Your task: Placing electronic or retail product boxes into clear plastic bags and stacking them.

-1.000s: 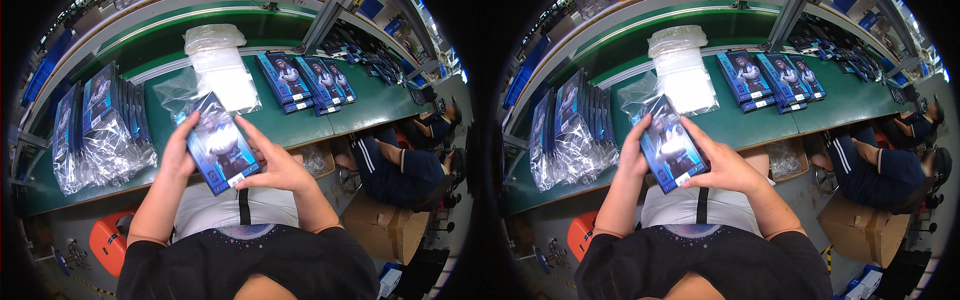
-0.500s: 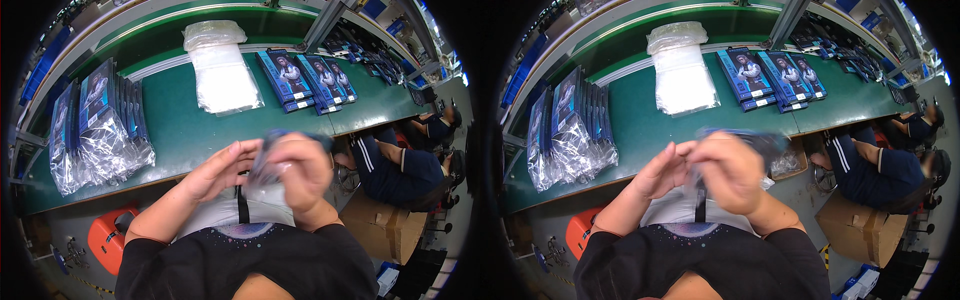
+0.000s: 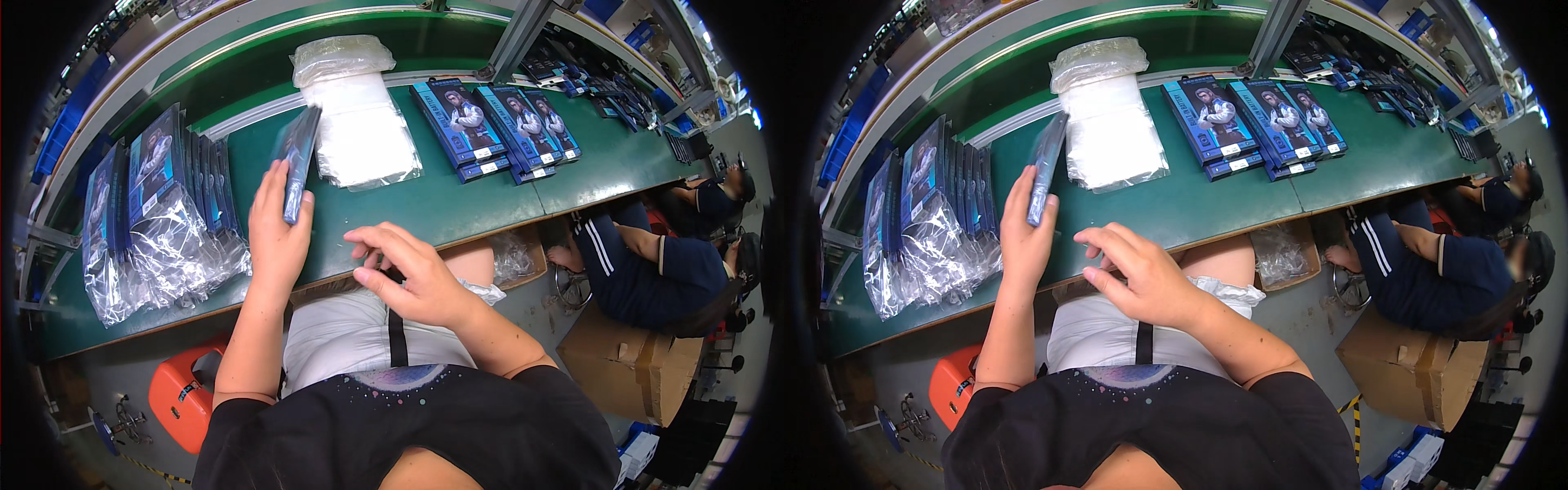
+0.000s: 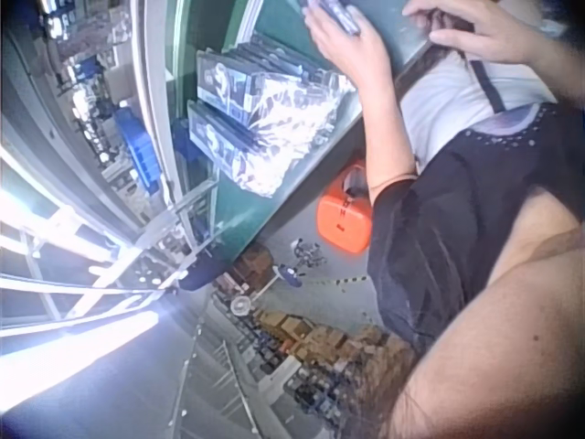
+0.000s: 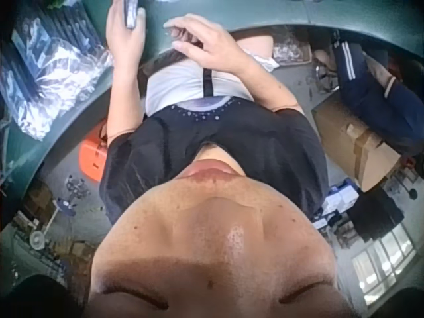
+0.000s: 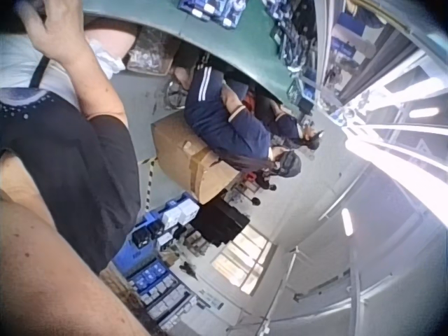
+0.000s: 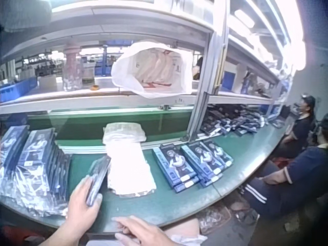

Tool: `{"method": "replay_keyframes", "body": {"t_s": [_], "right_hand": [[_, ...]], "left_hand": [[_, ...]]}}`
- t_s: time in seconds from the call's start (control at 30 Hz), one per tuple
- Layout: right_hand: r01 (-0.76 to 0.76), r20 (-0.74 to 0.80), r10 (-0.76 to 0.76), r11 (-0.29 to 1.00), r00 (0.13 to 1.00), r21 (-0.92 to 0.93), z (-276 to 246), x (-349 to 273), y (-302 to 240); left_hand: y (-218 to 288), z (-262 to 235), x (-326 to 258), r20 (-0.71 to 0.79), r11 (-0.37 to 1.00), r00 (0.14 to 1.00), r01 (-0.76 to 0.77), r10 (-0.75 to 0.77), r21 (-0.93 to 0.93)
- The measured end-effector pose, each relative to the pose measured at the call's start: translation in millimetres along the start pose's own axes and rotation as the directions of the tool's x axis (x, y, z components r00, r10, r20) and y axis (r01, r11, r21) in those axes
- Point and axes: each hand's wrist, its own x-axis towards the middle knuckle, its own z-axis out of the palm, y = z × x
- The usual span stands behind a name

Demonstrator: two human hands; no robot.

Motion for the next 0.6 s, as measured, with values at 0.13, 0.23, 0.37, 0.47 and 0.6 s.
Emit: {"method": "replay_keyframes", "body": {"t_s": [0.13,0.23,0.37,0.47,0.6], "right_hand": [[0.025,-0.155,-0.034,0.998,0.987,-0.058,-15.4,1.3,4.2],[0.095,-0.331,-0.184,0.958,0.925,-0.270,-44.0,17.8,12.9],[-0.064,-0.510,-0.363,0.764,0.780,-0.642,-91.4,56.5,34.2],[-0.211,-0.383,-0.272,0.498,0.883,-0.841,-103.1,63.5,72.1],[-0.200,-0.256,-0.135,0.331,0.957,-0.922,-97.6,50.4,107.8]], "left_hand": [[-29.1,9.7,-0.1,0.083,0.908,0.997,-0.038,0.004,0.417],[-26.3,12.9,7.8,0.042,0.888,0.998,-0.054,0.039,0.457],[9.9,14.1,15.5,0.170,0.933,0.934,-0.337,0.314,0.127],[14.8,27.1,15.4,0.303,0.926,0.896,-0.367,0.324,0.094],[1.4,42.2,29.7,0.221,0.931,0.918,-0.354,0.329,0.085]]}}
